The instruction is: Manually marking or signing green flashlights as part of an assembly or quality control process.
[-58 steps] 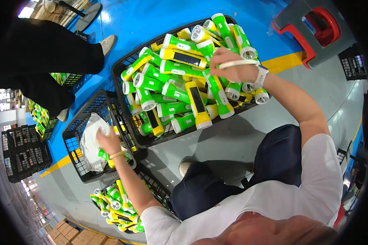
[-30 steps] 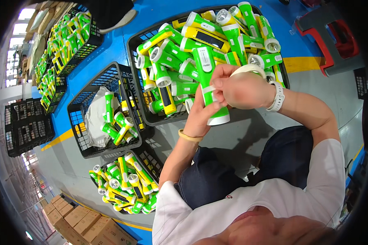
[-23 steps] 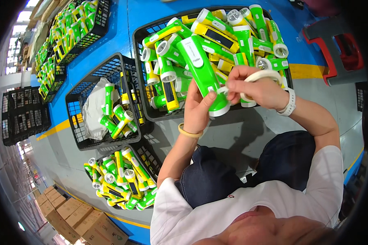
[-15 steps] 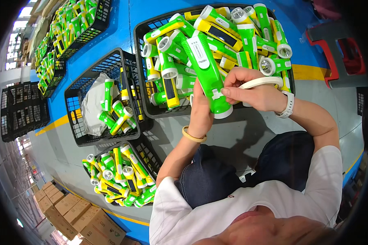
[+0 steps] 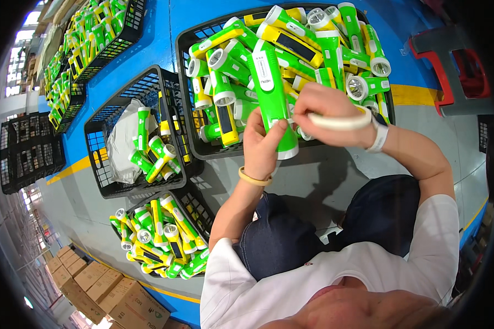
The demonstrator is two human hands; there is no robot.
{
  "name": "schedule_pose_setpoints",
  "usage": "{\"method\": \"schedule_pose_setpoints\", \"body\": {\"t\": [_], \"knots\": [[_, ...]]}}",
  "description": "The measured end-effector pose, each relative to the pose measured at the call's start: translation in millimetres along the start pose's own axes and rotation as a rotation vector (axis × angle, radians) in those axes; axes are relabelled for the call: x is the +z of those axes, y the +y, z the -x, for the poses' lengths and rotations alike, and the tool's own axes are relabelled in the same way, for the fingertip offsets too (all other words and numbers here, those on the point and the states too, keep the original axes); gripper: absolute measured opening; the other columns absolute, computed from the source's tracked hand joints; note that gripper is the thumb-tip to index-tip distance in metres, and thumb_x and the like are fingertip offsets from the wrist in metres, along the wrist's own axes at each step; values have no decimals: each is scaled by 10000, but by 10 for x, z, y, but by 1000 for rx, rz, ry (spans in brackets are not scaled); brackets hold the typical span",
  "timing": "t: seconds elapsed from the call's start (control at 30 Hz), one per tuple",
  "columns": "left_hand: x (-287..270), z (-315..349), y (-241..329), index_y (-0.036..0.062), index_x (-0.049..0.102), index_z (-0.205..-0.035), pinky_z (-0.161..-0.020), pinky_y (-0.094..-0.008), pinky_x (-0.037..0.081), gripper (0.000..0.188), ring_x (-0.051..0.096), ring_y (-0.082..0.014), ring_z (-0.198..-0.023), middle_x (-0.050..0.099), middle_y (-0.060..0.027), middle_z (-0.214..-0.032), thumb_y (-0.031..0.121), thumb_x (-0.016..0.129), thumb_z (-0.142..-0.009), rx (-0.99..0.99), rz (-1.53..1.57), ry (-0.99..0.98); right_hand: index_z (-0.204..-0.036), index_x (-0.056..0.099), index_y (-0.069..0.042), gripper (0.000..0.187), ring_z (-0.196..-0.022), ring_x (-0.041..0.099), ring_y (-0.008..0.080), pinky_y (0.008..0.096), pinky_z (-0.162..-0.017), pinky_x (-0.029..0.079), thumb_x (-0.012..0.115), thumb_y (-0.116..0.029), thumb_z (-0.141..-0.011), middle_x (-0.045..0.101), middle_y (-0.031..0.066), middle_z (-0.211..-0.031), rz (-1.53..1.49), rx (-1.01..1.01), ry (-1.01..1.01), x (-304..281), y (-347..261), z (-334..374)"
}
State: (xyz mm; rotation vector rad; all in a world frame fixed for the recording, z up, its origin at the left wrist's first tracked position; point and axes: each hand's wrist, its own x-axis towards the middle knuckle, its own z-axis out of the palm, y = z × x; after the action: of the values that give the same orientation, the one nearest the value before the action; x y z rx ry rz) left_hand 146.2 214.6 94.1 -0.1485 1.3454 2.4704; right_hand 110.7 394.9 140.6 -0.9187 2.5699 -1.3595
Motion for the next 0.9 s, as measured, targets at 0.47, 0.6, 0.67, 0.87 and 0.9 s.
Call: {"method": "schedule_pose_setpoints", "body": {"t": [0.47,0.6,0.67,0.87,0.9], "knots": [[-2615,82,954,-49,555,-1023,-777,-484,475,500,581,-396,-928,593,-224,-1026,342,694,-744,-198,-1878,1078,-807,535,-42,101,-719,542,225,326,-634,435,615,-103,-820,537,63,-778,-54,150,25,-74,177,182],[-1566,-464,532,-28,564,-1120,-785,-413,470,539,592,-316,-895,600,-197,-1045,379,681,-787,229,-1306,668,-808,534,-41,117,-710,535,187,304,-619,425,623,-115,-826,550,53,-774,-129,209,40,-83,213,127],[-1386,-821,296,-27,543,-1144,-794,-414,475,626,600,-343,-911,600,-200,-1041,448,680,-761,291,-1356,571,-804,536,-42,122,-706,528,171,300,-615,421,620,-125,-833,555,49,-770,-154,200,21,-36,124,64],[-1220,-1254,228,-19,540,-1057,-758,-427,505,463,616,-329,-885,607,-171,-953,322,668,-770,-181,-870,434,-867,569,-40,146,-748,536,93,262,-663,438,609,-181,-868,575,13,-819,-424,492,-76,-101,10,114],[-1212,-1107,274,-6,550,-1065,-725,-432,513,422,631,-312,-844,628,-140,-884,293,665,-791,-253,-131,347,-867,569,-40,146,-748,536,93,262,-663,438,609,-181,-868,575,13,-819,-420,496,-65,-132,14,142]]}}
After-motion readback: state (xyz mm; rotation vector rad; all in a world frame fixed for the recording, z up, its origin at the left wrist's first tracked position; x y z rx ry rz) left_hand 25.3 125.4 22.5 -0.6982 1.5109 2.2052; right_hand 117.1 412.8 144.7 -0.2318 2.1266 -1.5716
